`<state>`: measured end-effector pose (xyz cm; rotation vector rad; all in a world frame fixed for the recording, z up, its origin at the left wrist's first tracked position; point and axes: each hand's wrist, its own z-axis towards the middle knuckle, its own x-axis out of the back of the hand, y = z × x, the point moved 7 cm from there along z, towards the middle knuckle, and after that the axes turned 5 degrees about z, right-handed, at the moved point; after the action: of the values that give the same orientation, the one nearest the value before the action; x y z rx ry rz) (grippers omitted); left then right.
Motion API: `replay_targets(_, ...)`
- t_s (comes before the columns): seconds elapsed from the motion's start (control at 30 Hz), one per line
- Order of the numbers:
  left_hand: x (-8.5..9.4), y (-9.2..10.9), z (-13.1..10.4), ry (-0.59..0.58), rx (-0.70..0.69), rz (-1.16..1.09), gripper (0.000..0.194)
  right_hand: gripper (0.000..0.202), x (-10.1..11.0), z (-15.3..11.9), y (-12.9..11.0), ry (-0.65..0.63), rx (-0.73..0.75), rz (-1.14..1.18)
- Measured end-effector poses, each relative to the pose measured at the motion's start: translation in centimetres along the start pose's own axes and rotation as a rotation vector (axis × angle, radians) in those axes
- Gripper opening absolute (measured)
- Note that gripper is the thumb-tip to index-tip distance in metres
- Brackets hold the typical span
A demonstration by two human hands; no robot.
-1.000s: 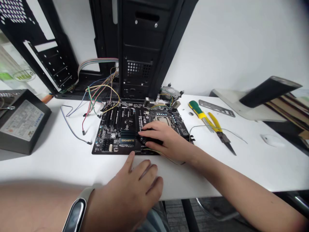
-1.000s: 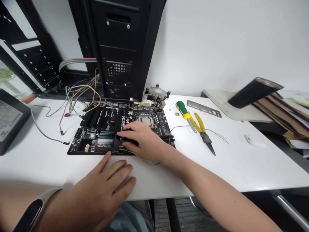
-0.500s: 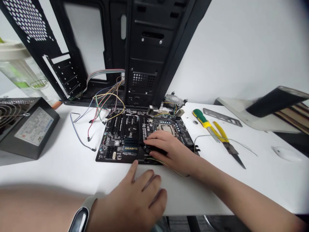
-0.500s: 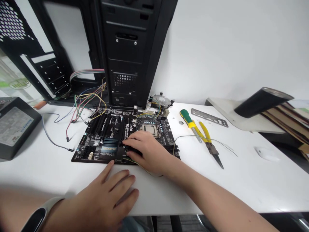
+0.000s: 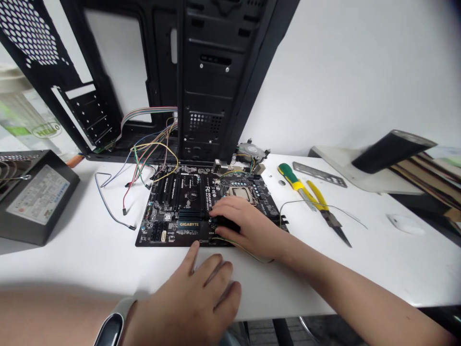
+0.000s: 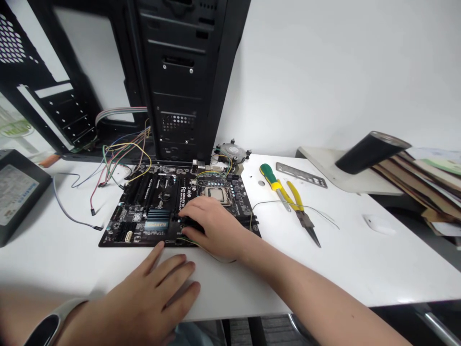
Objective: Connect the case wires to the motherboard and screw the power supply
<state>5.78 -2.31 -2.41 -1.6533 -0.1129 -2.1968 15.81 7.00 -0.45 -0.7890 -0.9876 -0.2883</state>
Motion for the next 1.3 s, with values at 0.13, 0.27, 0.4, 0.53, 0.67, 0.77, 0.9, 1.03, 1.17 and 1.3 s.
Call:
replay_targets(0.13,0.1,0.0,0.1,0.03,0.008,0.013,0.033,0.015,0.2,0.0,0.3,0.02,-0.04,0.044)
replay_targets(0.27,0.2,0.2,0.2,-0.005,0.0,0.015,0.032,0.015,0.1,-0.1,0.5,0.01,-0.052,0.041)
replay_targets(0.4,1.3,-0.6,0.3,0.028,0.041,-0.018,0.026,0.024,0.2,-0.4,0.3,0.037,-0.009,0.01)
replay_targets(0.53,3.3,-3.3,0.7,0.24,0.144,-0.002,0.02,0.033,1.0,-0.5,0.2,0.141,0.017,0.013)
replay_targets(0.67,2.3,-6.1,1.4,0.164,0.305,0.051,0.036,0.027,2.4,-0.7,-0.2,0.258,0.068,-0.036)
replay_targets(0.77,1.3,-6.5,1.6,0.086,0.316,-0.008,0.044,0.019,3.1,-0.9,0.0,0.223,0.069,-0.073)
replay_targets(0.9,0.7,-6.2,1.5,0.036,0.26,-0.033,0.045,0.015,4.9,-1.1,1.4,0.151,-0.057,-0.159)
replay_targets(1.03,0.6,-5.9,1.6,0.01,0.191,-0.02,0.045,0.021,7.6,-1.9,4.4,0.047,-0.402,-0.217)
replay_targets(1.17,0.8,-5.8,1.5,0.006,0.177,0.023,0.045,0.033,9.2,-3.4,6.7,-0.127,-0.672,-0.265)
replay_targets(1.3,0.7,-5.6,1.3,0.004,0.164,0.019,0.043,0.033,9.1,-5.4,8.5,-0.345,-0.917,-0.195)
